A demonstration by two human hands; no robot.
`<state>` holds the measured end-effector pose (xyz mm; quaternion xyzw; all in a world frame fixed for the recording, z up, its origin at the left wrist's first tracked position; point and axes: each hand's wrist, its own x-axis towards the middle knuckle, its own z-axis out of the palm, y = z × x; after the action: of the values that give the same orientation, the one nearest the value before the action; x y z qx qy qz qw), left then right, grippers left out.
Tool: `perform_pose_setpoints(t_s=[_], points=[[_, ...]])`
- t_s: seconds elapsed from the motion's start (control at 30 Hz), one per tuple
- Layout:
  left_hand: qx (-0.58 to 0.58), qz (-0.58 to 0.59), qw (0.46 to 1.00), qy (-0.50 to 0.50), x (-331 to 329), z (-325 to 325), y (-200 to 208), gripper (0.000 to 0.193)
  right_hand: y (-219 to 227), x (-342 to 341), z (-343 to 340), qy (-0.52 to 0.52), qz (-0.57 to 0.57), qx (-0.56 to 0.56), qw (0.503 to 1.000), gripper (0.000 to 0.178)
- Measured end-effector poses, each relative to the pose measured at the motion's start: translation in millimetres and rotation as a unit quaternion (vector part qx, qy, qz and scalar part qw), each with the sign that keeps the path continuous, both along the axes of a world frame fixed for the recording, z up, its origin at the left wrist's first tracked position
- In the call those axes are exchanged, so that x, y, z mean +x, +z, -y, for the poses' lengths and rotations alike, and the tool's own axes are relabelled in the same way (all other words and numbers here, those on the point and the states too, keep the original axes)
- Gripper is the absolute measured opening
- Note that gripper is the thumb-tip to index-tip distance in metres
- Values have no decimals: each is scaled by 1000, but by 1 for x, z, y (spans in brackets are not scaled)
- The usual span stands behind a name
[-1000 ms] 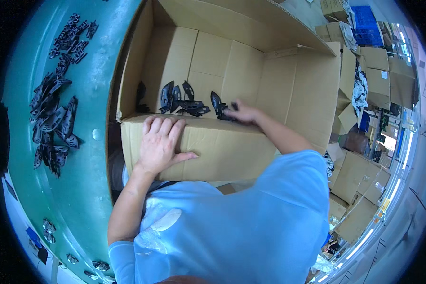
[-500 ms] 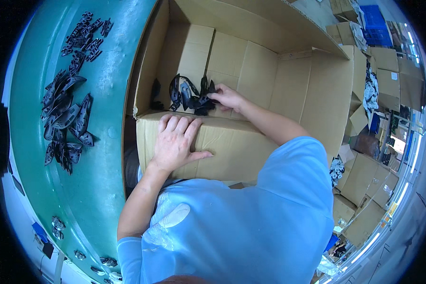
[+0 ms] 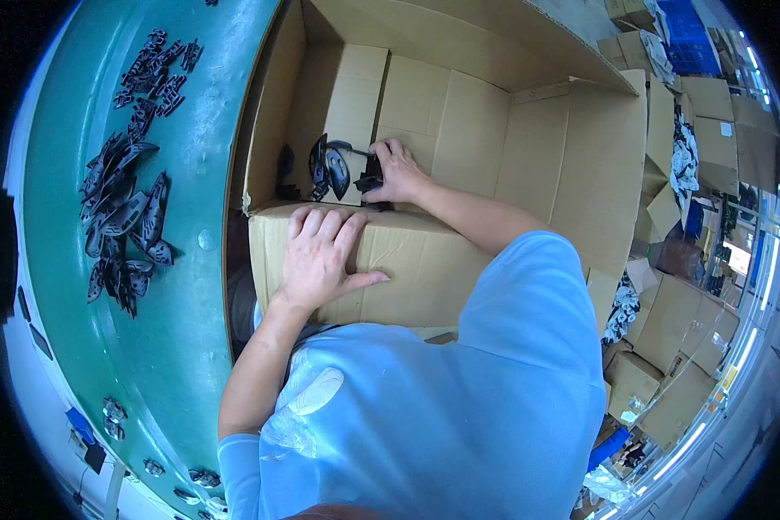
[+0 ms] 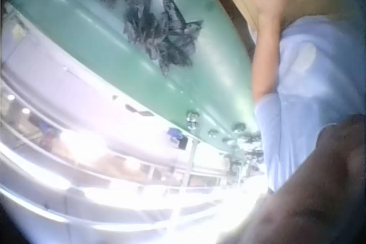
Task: The recorder is assembling computer mice on an industrial production line by attaching side panels to the main mouse bodies.
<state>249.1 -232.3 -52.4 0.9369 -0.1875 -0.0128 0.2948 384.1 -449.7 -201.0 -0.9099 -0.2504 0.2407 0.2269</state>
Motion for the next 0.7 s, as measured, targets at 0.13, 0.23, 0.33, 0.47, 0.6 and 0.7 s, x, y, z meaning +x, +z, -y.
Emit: perform_pose_setpoints(t_s=[0.13, 0.23, 0.33, 0.47, 0.6, 0.7], points=[[-4, 16, 1000, -1, 0, 2, 0, 89, -11, 0, 16, -95, -28, -10, 995, 86], [2, 17, 1000, 3, -1, 2, -1, 89, -11, 10, 19, -70, -89, -38, 993, 73], [1, 24, 1000, 3, -1, 3, -3, 89, -4, 13, 25, 46, -121, -81, 988, 62], [14, 16, 1000, 3, 0, 3, 0, 88, 4, 26, 31, 88, -240, -100, 962, 63], [17, 16, 1000, 6, -2, 3, 2, 87, 13, 12, 24, 44, -304, -134, 942, 74], [5, 32, 999, 11, -2, 2, -1, 88, 18, 7, 32, 75, -283, -47, 955, 82]])
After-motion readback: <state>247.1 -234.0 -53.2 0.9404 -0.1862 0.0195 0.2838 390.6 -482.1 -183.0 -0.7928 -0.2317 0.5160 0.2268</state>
